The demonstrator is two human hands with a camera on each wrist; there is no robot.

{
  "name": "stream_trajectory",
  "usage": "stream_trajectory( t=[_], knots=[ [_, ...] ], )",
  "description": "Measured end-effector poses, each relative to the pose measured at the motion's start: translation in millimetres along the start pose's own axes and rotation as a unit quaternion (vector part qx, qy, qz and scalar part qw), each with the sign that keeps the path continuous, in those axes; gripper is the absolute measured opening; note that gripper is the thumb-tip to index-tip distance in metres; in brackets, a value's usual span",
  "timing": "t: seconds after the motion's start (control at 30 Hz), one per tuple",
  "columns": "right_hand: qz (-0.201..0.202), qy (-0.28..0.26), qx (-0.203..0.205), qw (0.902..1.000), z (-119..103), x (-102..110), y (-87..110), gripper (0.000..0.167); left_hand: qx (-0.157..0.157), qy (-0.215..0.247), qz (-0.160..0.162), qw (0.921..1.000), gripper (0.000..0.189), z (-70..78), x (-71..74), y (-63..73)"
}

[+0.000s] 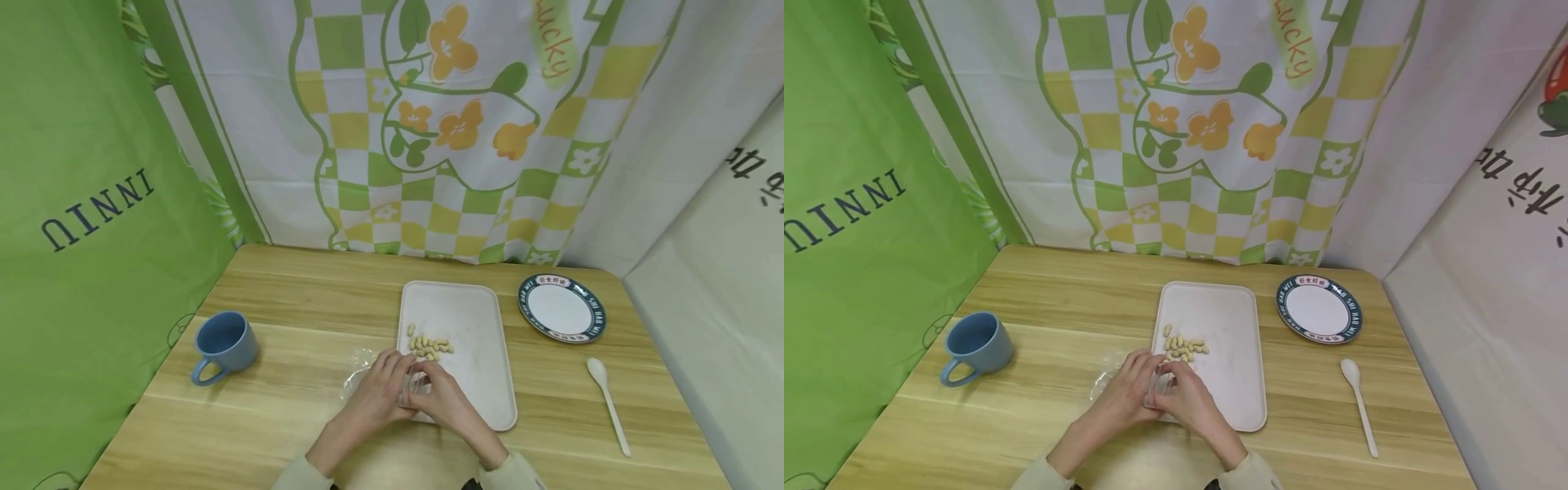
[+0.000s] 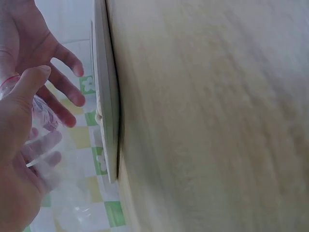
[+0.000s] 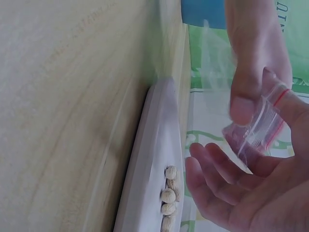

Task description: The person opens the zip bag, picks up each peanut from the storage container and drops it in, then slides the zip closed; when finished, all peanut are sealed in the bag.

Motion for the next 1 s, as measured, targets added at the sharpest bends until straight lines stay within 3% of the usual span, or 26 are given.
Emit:
stream_trajectory(
  t=[0.37,0.7,1.0],
  knots=[
    [0.024,0.011,0.016,0.9995,-5.9,-2.1,-0.7,0.034,0.035,0.005,-0.001,0.9994,0.092,-10.8,-6.3,7.7],
    [0.005,0.0,0.017,0.9998,-7.5,-5.3,-1.5,0.043,0.021,0.005,0.016,0.9996,0.088,-13.5,-6.9,7.6],
    [-0.007,-0.014,0.031,0.9994,-11.5,-4.8,-0.8,0.037,0.052,0.028,0.005,0.9982,0.093,-18.8,-5.8,12.1]
  ],
)
Point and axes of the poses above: each hand's wrist, its own y-axis away from the middle knuckle, its own x-axis out of the back of the hand, z = x × y, the point moved 5 cm from there along -y, towards the middle knuckle
